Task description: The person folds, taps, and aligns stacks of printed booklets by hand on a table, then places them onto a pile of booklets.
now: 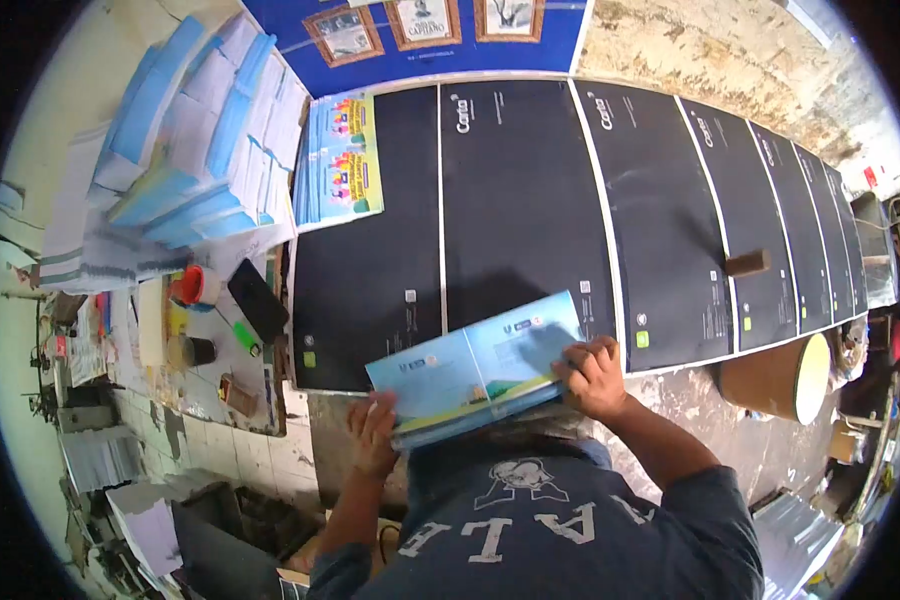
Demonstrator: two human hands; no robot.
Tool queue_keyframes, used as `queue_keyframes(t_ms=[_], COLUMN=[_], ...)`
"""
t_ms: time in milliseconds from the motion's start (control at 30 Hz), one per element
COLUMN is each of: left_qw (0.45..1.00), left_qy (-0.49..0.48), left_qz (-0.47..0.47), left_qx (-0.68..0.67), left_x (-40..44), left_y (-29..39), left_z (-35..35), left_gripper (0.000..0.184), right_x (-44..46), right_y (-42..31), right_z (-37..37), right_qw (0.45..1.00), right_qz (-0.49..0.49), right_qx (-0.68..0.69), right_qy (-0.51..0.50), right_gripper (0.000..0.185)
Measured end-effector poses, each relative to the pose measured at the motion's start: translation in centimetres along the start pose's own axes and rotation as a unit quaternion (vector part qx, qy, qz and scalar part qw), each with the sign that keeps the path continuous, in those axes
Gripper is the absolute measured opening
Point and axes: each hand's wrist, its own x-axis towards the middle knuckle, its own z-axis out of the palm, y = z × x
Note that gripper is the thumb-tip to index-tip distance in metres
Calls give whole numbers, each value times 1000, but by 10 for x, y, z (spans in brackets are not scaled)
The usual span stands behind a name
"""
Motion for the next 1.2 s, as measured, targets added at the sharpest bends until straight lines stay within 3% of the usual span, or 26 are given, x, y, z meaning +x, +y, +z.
queue_keyframes(t_ms=[67,100,133,167,200,233,333,400,467,533,567,600,633,667,700,733,800,833,867,933,967,1000,1033,1100,1133,1200], left_qw=[999,960,850,771,770,581,370,483,498,515,523,530,531,573,611,610,697,698,706,718,719,720,720,778,778,775], left_qy=[-4,-24,-42,0,-3,-22,-8,-85,-70,-53,-46,-38,-39,3,41,32,86,86,78,70,72,75,80,53,57,41], left_qz=[-12,-279,-523,-594,-597,-650,-632,-657,-650,-638,-645,-654,-652,-639,-625,-626,-495,-494,-486,-472,-460,-447,-441,-420,-420,-349], left_qx=[33,0,-32,-229,-224,-490,-681,-573,-570,-570,-555,-538,-540,-513,-484,-485,-511,-511,-509,-507,-515,-526,-529,-464,-464,-525], left_x=[-9,-22,-38,-100,-88,-58,11,16,16,18,16,13,20,29,35,32,26,21,18,23,28,39,51,73,81,100], left_y=[15,22,24,-20,-19,-12,21,19,18,17,17,18,27,40,48,48,44,41,37,30,26,25,23,13,7,-9], left_z=[-6,-7,-8,10,5,-9,-21,-10,1,8,8,6,1,-4,-6,-6,-5,-6,-6,-7,-6,-5,-5,-13,-12,-9], left_gripper=[44,45,46,56,56,57,61,60,58,57,58,58,58,58,57,57,64,64,67,71,69,68,68,56,56,53], right_x=[-8,-8,-7,-7,-10,-12,-11,-21,-27,-14,2,11,21,27,15,14,10,14,16,20,22,21,22,49,62,72], right_y=[-1,4,8,10,8,8,4,0,-1,-2,-10,-12,-9,-4,2,7,10,9,7,8,4,1,2,-1,3,14], right_z=[3,4,6,9,11,11,7,6,2,-21,-43,-59,-71,-77,-59,-55,-32,-31,-38,-45,-43,-43,-42,-59,-66,-66], right_qw=[1000,999,999,999,998,998,996,996,997,993,982,982,956,899,913,886,733,726,643,602,600,605,643,686,675,716], right_qz=[-15,-36,-38,-43,-47,-46,-58,-54,-49,-14,20,23,138,246,301,382,446,435,444,441,465,464,471,472,472,422], right_qx=[10,13,11,13,20,28,38,45,45,-1,25,26,175,314,267,244,501,523,619,654,643,639,601,554,566,552], right_qy=[-2,7,11,28,41,39,63,48,37,-114,-186,-188,-190,-181,-65,-96,-108,-99,-76,-125,-105,-99,-54,6,21,61], right_gripper=[41,41,41,42,42,40,34,34,35,41,57,57,70,84,101,111,118,120,106,88,74,74,72,68,70,69])
